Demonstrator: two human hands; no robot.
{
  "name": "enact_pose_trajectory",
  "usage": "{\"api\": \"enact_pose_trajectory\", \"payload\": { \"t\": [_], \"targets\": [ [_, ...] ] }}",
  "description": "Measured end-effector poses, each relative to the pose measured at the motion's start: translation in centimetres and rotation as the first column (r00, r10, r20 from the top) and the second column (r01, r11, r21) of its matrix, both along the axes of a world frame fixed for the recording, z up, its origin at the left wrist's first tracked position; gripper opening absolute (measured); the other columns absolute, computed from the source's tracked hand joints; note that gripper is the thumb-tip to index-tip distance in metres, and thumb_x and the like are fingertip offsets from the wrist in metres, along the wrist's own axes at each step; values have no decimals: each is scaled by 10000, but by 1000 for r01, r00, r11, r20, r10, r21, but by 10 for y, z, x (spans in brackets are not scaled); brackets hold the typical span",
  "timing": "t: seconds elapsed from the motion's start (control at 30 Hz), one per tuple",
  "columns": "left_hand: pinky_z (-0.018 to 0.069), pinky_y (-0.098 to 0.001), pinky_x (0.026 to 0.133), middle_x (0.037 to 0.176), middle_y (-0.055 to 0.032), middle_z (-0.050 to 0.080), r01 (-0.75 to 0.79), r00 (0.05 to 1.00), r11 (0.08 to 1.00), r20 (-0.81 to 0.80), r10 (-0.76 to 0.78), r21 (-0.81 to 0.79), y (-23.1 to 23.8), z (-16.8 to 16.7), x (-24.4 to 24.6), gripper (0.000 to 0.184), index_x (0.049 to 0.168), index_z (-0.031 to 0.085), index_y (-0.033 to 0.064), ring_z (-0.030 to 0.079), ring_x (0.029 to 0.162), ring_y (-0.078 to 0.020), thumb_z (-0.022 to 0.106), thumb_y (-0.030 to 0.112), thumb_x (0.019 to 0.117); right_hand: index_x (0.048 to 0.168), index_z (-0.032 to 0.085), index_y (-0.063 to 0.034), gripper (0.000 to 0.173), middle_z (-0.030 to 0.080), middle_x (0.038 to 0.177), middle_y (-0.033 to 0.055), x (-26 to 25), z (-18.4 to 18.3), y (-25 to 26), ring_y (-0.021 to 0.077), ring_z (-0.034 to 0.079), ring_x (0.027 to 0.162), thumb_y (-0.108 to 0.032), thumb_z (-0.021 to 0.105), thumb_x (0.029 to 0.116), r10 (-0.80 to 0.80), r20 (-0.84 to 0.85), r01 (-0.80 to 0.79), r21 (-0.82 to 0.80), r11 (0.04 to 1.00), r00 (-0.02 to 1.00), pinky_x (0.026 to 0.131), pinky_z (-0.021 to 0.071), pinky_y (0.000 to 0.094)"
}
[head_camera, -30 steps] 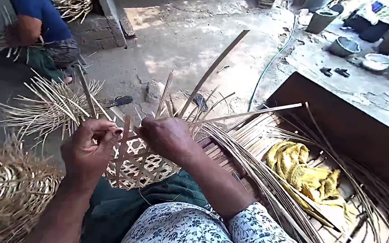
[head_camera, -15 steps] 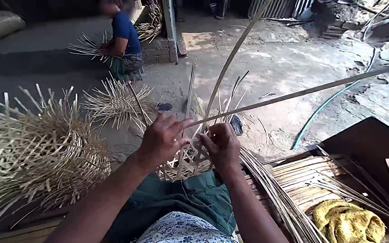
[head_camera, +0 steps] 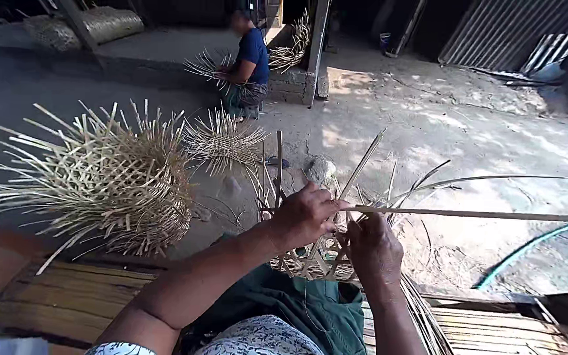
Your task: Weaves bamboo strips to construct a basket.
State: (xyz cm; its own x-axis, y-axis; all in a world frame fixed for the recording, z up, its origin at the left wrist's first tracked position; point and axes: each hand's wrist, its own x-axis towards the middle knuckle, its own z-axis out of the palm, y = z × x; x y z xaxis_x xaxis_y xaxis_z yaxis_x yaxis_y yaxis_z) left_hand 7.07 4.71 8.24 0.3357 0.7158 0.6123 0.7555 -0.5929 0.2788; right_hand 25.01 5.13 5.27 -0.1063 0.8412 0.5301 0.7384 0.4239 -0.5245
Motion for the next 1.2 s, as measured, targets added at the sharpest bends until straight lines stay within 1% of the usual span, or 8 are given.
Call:
{"api": "enact_pose_trajectory", "payload": {
  "t": [0.23,0.43,0.53,0.77,0.83,1.0,1.1,1.2],
  "targets": [
    [553,-391,751,894,-55,719,86,995,996,50,-85,-28,0,5,0,254,1107,775,138,660,880,-240,786,159,854,1252,746,-122,356,717,1003,219,7,26,-16,410,703,815,-85,700,901,-55,173,53,16,998,983,642,541,594],
    [525,-347,829,902,-51,725,223,948,961,267,-175,-161,6,1,-17,105,980,753,54,651,893,-169,748,111,891,1046,708,-47,246,662,767,-53,27,16,21,14,603,627,-73,764,809,342,-472,-505,-276,817,812,575,526,197],
    [492,-339,856,847,-32,689,234,935,961,303,-182,-146,12,-1,-22,37,889,733,62,619,899,-155,748,77,858,934,687,-78,147,699,756,-41,27,10,34,44,645,615,-18,748,814,386,-681,-706,-276,652,622,558,556,214],
    [451,-319,802,773,-13,651,189,929,982,330,-169,-29,21,-6,-20,36,803,717,72,578,818,-130,735,44,818,913,744,-109,102,752,873,-23,30,-11,37,69,704,721,-32,776,854,480,-745,-752,-44,658,464,658,613,244],
    [484,-329,768,782,-26,653,142,943,989,309,-122,-42,27,-9,-23,38,825,712,67,591,821,-162,728,34,820,934,750,-93,86,741,918,-23,28,-18,38,64,699,782,-28,750,877,550,-686,-731,38,681,477,707,611,243],
    [581,-427,725,886,-128,699,-61,997,990,-30,65,124,28,-20,-17,193,1078,782,86,675,853,-306,664,40,932,1186,746,-28,263,771,984,106,6,-2,0,166,750,852,-142,675,959,311,-2,-307,159,938,950,758,625,320],
    [566,-412,706,870,-114,683,-67,991,991,-107,80,118,15,-13,-10,131,972,787,100,658,855,-299,677,61,911,1242,716,-10,323,703,958,193,-4,12,-13,349,707,835,-148,644,959,108,225,-137,118,984,968,687,592,473],
    [559,-371,775,942,-70,708,50,992,974,122,-23,-222,8,9,-15,229,1106,767,70,651,875,-202,700,44,888,1092,760,-49,209,695,902,162,10,25,-5,327,695,729,-158,644,957,199,272,-205,-5,979,942,617,576,498]
  ]
}}
